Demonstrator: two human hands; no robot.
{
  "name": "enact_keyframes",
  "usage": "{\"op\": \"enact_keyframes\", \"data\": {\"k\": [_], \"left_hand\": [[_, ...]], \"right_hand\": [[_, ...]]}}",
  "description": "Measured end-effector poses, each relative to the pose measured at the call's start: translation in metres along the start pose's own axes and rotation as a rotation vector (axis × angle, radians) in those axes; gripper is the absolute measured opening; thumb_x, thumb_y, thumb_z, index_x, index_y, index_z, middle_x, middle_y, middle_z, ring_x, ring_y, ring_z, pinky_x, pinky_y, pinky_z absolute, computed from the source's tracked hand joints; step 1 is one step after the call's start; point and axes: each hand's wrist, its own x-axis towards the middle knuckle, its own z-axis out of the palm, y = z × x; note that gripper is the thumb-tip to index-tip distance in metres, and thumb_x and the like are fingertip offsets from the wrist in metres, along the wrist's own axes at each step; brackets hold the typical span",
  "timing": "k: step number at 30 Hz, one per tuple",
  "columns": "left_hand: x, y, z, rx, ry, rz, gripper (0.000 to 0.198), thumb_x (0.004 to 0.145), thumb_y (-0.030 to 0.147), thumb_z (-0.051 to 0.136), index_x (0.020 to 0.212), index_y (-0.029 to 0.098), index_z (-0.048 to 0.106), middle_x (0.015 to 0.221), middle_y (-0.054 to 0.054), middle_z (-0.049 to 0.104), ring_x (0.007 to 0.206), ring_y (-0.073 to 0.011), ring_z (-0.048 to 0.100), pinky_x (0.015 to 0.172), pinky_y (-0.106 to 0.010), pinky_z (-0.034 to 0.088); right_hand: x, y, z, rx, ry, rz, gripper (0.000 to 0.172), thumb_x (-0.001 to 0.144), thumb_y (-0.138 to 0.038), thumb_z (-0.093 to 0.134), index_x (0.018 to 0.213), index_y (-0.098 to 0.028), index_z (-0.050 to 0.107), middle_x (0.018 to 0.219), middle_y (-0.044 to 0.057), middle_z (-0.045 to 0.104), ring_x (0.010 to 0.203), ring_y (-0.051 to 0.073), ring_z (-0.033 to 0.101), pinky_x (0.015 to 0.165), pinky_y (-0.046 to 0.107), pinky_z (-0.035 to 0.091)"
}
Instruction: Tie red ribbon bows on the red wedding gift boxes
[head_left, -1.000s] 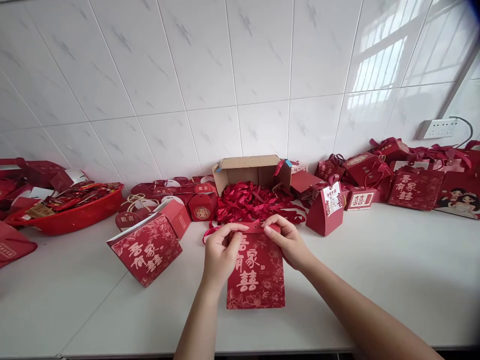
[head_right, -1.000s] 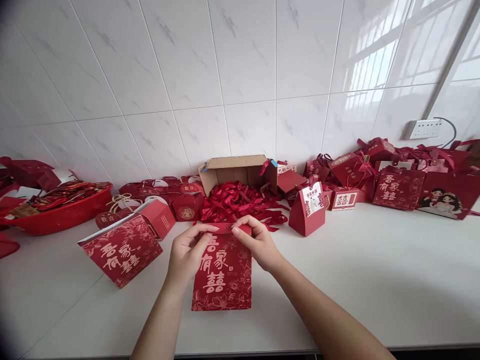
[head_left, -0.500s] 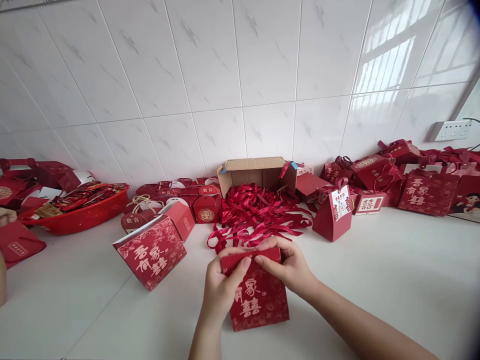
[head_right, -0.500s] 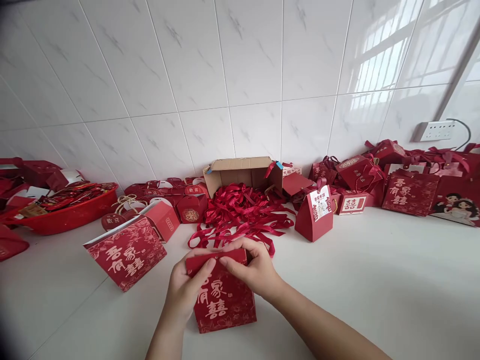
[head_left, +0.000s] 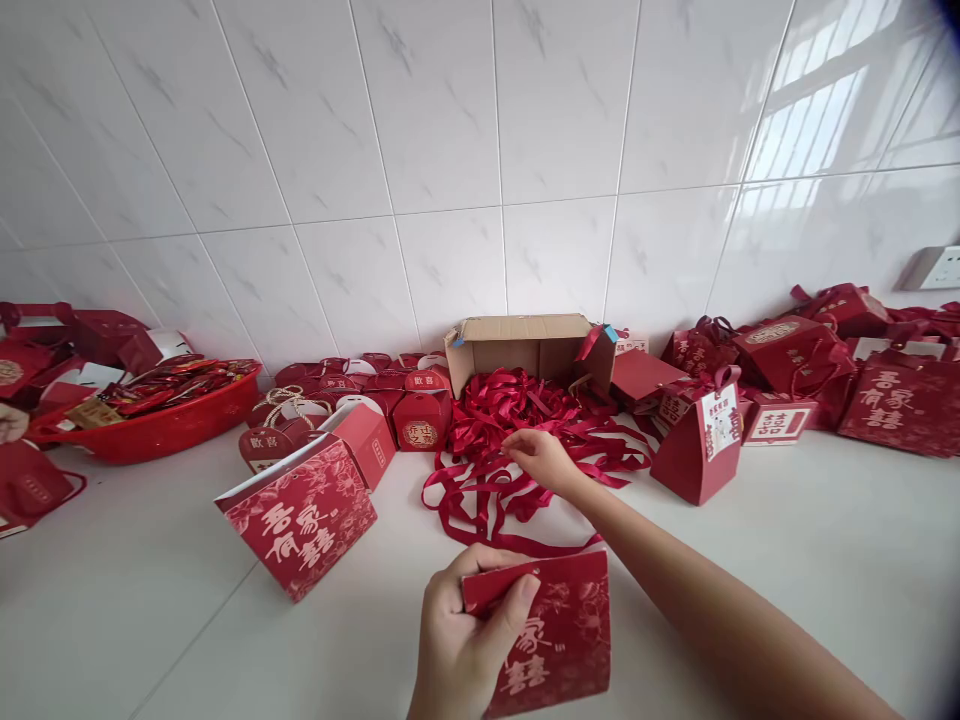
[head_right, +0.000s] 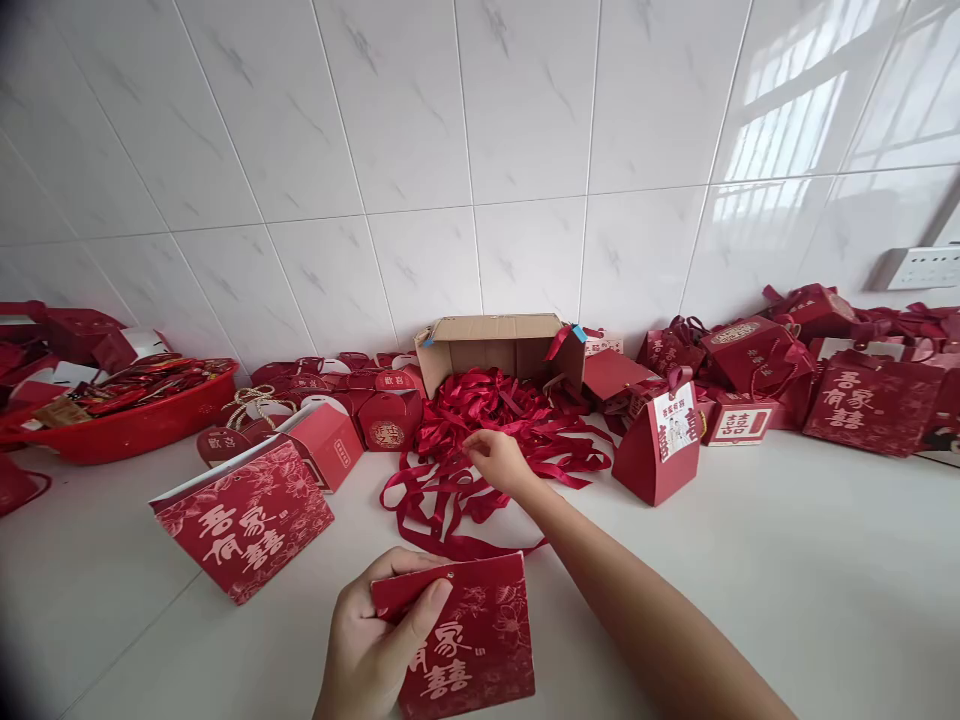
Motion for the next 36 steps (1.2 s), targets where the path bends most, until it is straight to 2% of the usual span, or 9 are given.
{"op": "enact_keyframes", "data": {"k": [3,6,11,15,17,20,25,30,36], "left_hand": [[0.0,0.001,0.0,-0.004,-0.003,-0.006,0.024,0.068,0.043,0.071,0.067,0.019,0.066,0.062,-0.005,0.069,0.057,-0.0193,0.062,0.052,-0.026,0.049],[0.0,0.003,0.001,-0.023,-0.011,-0.014,0.023,0.068,0.042,0.07,0.067,0.019,0.067,0.063,-0.005,0.069,0.058,-0.0193,0.063,0.055,-0.026,0.05],[0.0,0.005,0.003,-0.049,-0.008,-0.03,0.024,0.068,0.044,0.07,0.065,0.02,0.067,0.061,-0.005,0.068,0.057,-0.0186,0.062,0.054,-0.026,0.049],[-0.001,0.003,0.002,-0.043,-0.005,-0.029,0.026,0.068,0.045,0.07,0.065,0.02,0.066,0.06,-0.004,0.067,0.055,-0.0175,0.06,0.052,-0.025,0.048],[-0.001,0.002,0.001,-0.039,-0.006,-0.031,0.026,0.069,0.044,0.07,0.065,0.019,0.065,0.06,-0.004,0.066,0.054,-0.0163,0.059,0.051,-0.024,0.047],[-0.001,0.001,0.0,-0.034,-0.012,-0.018,0.025,0.069,0.043,0.07,0.066,0.019,0.065,0.061,-0.004,0.066,0.056,-0.016,0.059,0.052,-0.023,0.046],[-0.001,-0.001,0.0,-0.032,-0.01,-0.003,0.027,0.071,0.043,0.07,0.068,0.017,0.065,0.063,-0.003,0.067,0.056,-0.0148,0.059,0.052,-0.022,0.046],[-0.002,-0.004,0.0,-0.034,-0.009,0.035,0.026,0.073,0.041,0.069,0.07,0.016,0.064,0.066,-0.004,0.068,0.059,-0.0149,0.061,0.057,-0.022,0.048],[-0.003,-0.004,0.002,-0.064,0.006,0.029,0.026,0.072,0.041,0.07,0.071,0.016,0.064,0.068,-0.004,0.069,0.06,-0.0148,0.061,0.056,-0.021,0.048]], "right_hand": [[0.018,0.004,0.023,-0.205,-0.048,-0.003,0.012,0.081,-0.011,0.059,0.087,-0.017,0.067,0.091,0.005,0.071,0.089,0.017,0.066,0.086,0.033,0.051],[0.027,0.008,0.035,-0.38,-0.13,0.0,0.015,0.087,-0.024,0.06,0.098,-0.014,0.064,0.101,0.006,0.066,0.093,0.018,0.063,0.086,0.038,0.051],[0.028,0.011,0.037,-0.531,-0.2,0.015,0.024,0.091,-0.031,0.055,0.111,-0.017,0.059,0.114,0.007,0.06,0.099,0.019,0.06,0.085,0.038,0.051],[0.025,0.005,0.031,-0.498,-0.139,0.024,0.019,0.09,-0.028,0.056,0.103,-0.015,0.062,0.106,0.007,0.063,0.095,0.018,0.062,0.084,0.038,0.051],[0.025,0.0,0.023,-0.435,-0.053,0.017,0.011,0.085,-0.02,0.059,0.092,-0.017,0.066,0.098,0.007,0.068,0.093,0.02,0.063,0.085,0.036,0.048],[0.025,-0.012,0.006,-0.278,0.109,0.004,0.016,0.074,-0.012,0.06,0.083,-0.021,0.069,0.087,0.005,0.071,0.088,0.021,0.065,0.083,0.032,0.047],[0.021,-0.038,-0.036,0.116,0.322,0.022,0.018,0.07,-0.026,0.059,0.083,-0.016,0.067,0.077,0.005,0.07,0.068,0.017,0.064,0.06,0.026,0.048],[0.004,-0.055,-0.086,0.441,0.511,0.023,0.018,0.063,-0.029,0.064,0.077,-0.018,0.06,0.073,0.002,0.067,0.069,0.015,0.064,0.059,0.023,0.047],[-0.015,-0.06,-0.123,0.627,0.585,0.02,0.012,0.062,-0.026,0.064,0.068,-0.02,0.055,0.067,-0.001,0.061,0.065,0.013,0.06,0.054,0.022,0.046]]}}
